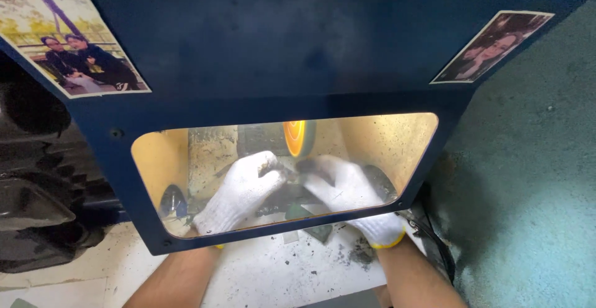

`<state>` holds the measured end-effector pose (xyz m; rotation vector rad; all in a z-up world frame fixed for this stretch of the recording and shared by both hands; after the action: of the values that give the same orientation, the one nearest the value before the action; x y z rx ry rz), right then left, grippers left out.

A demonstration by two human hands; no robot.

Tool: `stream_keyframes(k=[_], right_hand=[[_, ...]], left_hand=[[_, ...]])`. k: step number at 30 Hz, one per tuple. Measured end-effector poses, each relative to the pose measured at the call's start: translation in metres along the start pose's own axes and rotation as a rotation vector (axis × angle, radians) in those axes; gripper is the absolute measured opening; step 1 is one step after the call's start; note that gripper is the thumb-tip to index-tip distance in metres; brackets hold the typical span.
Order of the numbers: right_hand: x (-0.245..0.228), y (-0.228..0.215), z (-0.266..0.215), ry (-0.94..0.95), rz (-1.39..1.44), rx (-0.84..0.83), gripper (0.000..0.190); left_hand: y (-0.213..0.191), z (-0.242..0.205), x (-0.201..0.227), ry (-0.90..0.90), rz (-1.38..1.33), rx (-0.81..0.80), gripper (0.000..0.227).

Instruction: The person holds small rectangular stone pieces against a rotating polishing wheel inside a blue enclosure, repeatedly repositioning each piece to grind its edges. The person uses a green abrasive block to clean the wheel surface between pieces. The person continues this process for multiple stone pieces throughout the clip.

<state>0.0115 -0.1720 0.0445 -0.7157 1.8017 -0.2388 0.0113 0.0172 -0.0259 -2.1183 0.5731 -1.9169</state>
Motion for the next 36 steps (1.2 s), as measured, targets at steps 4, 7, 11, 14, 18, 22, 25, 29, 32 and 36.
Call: stream_keyframes(k=[4, 7, 11, 14, 18, 22, 25, 29, 32, 36], right_hand=[[0.008, 0.011, 0.003, 0.025, 0.127, -0.005, 0.053], [0.006, 0.018, -0.002, 0.066, 0.191, -0.048, 0.054], [0.034, 0.024, 0.012, 0.094, 0.337, -0.039, 0.047], [0.037, 0.028, 0.023, 0.083, 0.439, 0.006, 0.053], [-0.004, 0.022, 0.002, 0.104, 0.370, -0.012, 0.064], [-0.024, 0.015, 0.000, 0.117, 0.280, -0.019, 0.060], [-0.020, 0.018, 0.007, 0.156, 0.273, -0.041, 0.050], [-0.005, 0.024, 0.023, 0.180, 0.389, 0.041, 0.033], [0.013, 0.029, 0.027, 0.207, 0.411, 0.073, 0.041], [-0.008, 0.026, 0.012, 0.177, 0.407, 0.055, 0.043]], left_hand=[[0.000, -0.005, 0.011, 0.016, 0.058, -0.019, 0.023], [-0.003, -0.011, 0.017, 0.017, 0.045, -0.012, 0.030], [-0.007, -0.021, 0.041, -0.003, 0.045, -0.020, 0.041], [-0.007, -0.021, 0.047, 0.026, 0.078, -0.044, 0.039], [-0.005, -0.013, 0.036, 0.011, 0.098, -0.009, 0.041], [-0.004, -0.005, 0.014, -0.068, 0.162, -0.022, 0.040], [-0.002, -0.007, 0.016, -0.074, 0.123, 0.002, 0.043], [-0.008, -0.016, 0.032, -0.090, 0.091, 0.012, 0.040], [-0.009, -0.016, 0.036, -0.043, 0.144, 0.002, 0.035], [0.003, -0.007, 0.027, -0.031, 0.122, 0.032, 0.035]])
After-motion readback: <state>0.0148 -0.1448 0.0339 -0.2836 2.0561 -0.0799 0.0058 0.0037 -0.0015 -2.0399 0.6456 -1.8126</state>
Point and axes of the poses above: each hand's wrist, its own z-axis towards the middle knuckle, its own y-axis out of the palm, x = y × z, the point moved 1 cm from there along z, towards the middle knuckle, and after that the axes turned 10 degrees about z, right-handed, at the moved point
